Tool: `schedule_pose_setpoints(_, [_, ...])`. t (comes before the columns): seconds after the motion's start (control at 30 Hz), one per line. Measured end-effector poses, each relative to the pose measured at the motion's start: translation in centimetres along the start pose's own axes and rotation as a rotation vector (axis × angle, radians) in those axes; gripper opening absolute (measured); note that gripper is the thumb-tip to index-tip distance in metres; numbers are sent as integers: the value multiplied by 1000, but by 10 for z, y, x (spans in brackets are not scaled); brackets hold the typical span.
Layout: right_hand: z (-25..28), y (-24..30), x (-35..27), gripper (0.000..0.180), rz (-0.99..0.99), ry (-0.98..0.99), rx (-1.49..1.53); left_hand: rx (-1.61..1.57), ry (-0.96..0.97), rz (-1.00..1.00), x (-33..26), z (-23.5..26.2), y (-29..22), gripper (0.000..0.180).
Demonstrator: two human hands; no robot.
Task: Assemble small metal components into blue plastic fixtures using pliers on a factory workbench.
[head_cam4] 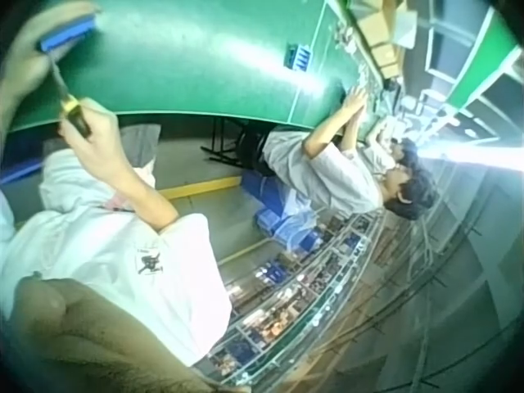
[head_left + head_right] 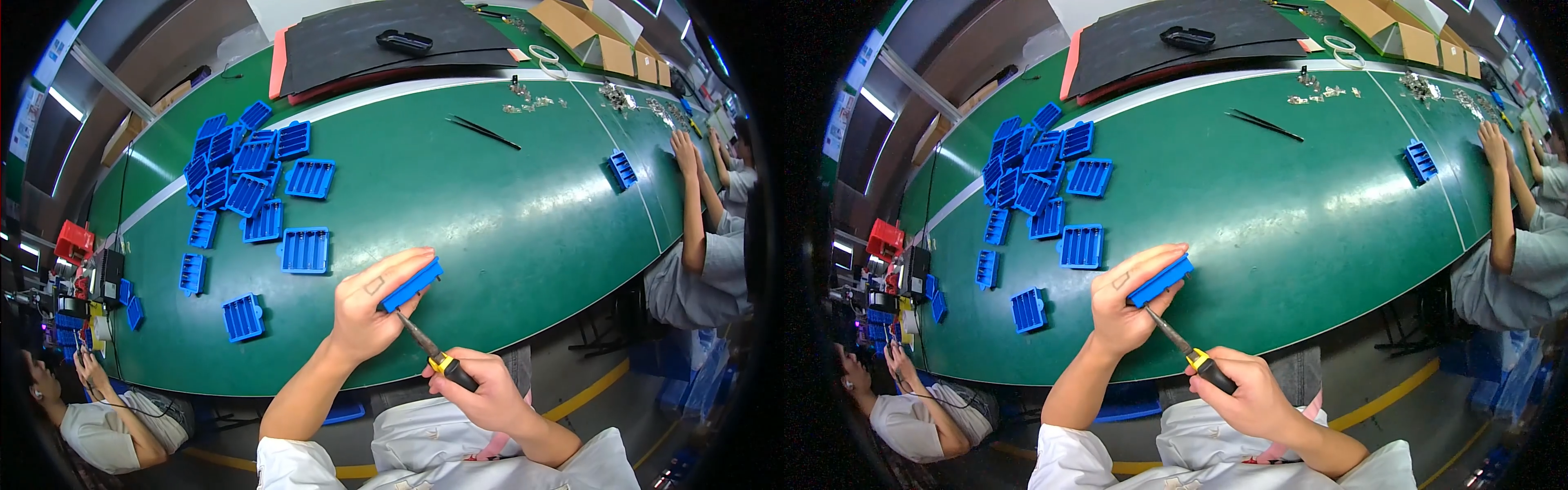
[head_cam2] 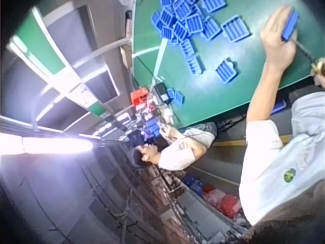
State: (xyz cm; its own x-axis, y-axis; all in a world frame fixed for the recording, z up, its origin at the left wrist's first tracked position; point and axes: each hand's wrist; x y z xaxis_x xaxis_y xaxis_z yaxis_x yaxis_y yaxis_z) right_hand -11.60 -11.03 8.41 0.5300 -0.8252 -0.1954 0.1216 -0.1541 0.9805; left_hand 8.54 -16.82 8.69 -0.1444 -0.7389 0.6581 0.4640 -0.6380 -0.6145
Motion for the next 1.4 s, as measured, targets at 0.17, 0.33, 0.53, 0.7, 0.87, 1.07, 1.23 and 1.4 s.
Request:
schedule_pose_setpoints(0.17, [0, 2, 0, 9, 2, -2, -5, 8, 6, -2, 1, 0, -2, 39])
schedule_pose_setpoints(0.33, [0, 2, 1, 8, 28, -14, 9, 8, 4, 17, 1, -1, -3, 32])
schedule_pose_setpoints(0.53, [2, 3, 1, 8, 32, 18, -9, -33, -3, 93, -2, 1, -5, 33])
schedule_pose_setpoints(0.7, [6, -3, -1, 4, -13, 61, 11, -22, 35, 36, -3, 1, 3, 41])
schedule_pose_setpoints(0.87, [7, -8, -2, 7, 7, 53, 54, -119, 82, 57, -2, -2, 5, 40])
schedule_pose_setpoints(1.07, [55, -6, -18, 6, 73, -182, -93, -157, 71, 104, 2, 0, 3, 37])
schedule_pose_setpoints(1.23, [96, 3, -11, 19, 125, -583, -567, -257, 135, 255, 0, -3, -5, 40])
schedule_pose_setpoints(1.4, [111, -3, 6, 27, 178, -650, -749, -256, 40, 474, -12, -8, -18, 45])
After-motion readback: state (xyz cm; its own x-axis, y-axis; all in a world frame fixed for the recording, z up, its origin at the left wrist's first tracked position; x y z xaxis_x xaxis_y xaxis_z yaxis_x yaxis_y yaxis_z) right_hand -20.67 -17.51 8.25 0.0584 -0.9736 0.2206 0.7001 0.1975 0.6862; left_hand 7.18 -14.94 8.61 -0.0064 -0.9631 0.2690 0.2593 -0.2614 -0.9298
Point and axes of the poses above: each hand's wrist, its own x-axis towards the middle knuckle, its own z-axis out of the back of the hand, y = z × x, and after that the axes turned 6 degrees about -z, right-handed
